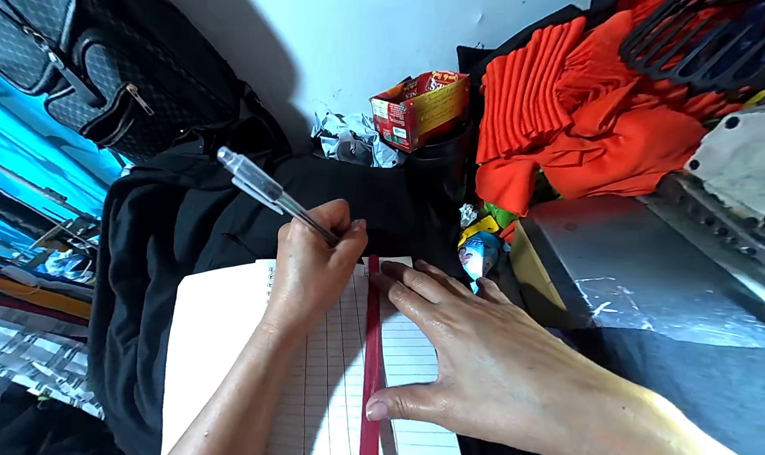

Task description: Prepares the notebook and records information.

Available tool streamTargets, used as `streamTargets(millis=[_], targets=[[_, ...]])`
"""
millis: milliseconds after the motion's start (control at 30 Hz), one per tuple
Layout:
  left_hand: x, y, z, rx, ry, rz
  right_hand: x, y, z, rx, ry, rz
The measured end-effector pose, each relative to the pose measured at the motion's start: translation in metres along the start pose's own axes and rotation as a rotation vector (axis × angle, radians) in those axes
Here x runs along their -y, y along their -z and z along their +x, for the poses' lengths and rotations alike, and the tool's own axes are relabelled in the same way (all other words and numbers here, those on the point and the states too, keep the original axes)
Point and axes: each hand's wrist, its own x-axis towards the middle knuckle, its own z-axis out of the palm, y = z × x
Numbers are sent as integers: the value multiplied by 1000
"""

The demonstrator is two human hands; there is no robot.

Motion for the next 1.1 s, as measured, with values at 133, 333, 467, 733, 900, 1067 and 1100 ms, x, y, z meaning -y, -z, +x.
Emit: streamTargets(millis=[133,333,467,733,900,1067,1100], targets=[[1,1,2,18,6,-14,5,-6,1,-64,-15,0],[3,-3,1,-9,-10,0,6,-10,1,-120,-13,3],[4,-4,1,-5,-33,13,6,-16,2,-167,-7,-10],[5,-4,1,-9,-28,15,6,-23,2,-238,2,-33],[3,-7,0,-6,-27,74,6,-23,2,-222,-1,-59],[1,-10,-1,-18,4,109,6,-26,2,-242,4,-65],[0,-11,-1,-15,13,112,6,-26,2,-239,5,-64]])
